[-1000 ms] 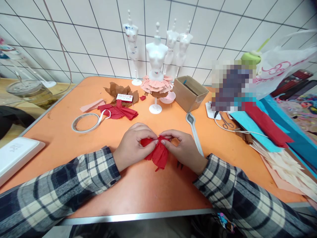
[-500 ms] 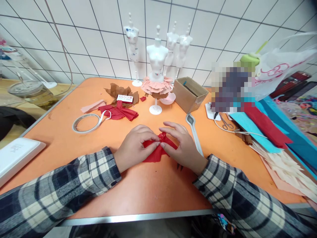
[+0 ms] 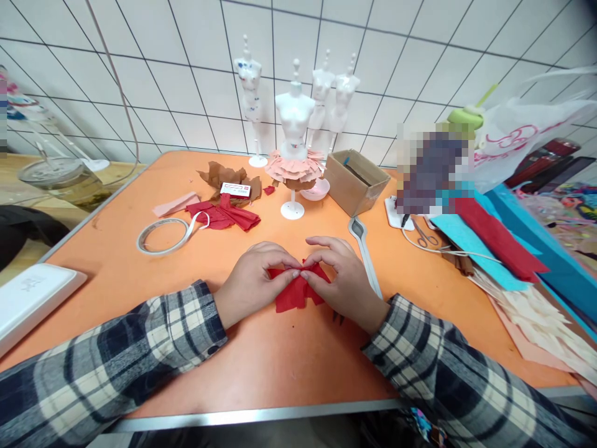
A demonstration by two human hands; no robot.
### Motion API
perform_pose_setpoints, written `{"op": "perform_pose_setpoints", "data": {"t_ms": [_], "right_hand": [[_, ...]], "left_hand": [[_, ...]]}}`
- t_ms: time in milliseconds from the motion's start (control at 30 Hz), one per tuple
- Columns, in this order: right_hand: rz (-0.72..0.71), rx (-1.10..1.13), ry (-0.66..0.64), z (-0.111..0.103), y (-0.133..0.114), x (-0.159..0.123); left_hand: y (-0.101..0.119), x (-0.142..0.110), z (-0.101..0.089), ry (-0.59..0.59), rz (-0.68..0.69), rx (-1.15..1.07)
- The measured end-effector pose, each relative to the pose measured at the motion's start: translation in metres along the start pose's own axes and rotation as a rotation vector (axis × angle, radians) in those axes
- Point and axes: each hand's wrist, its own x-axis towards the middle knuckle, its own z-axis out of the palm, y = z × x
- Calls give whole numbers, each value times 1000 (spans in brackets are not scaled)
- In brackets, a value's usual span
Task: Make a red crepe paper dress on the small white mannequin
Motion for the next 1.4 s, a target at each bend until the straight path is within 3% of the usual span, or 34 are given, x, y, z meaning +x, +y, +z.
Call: {"op": "perform_pose_setpoints", "data": {"t_ms": [367,733,1033,1267,1400], "right_hand": [[0,4,14,-2,-2,2],[-11,-6,13,0,2,0],[1,-14,27,2,1,0],[3,6,10,2,3,-1],[1,10,-1,2,3,-1]], "left_hand": [[-7,-3,-2,-18,114,116],[-7,-2,-1,14,88,120],[-5,-1,1,45,-94,39],[-10,-1,-1,71,-8,122],[-7,-1,-2,9,15,95]]}}
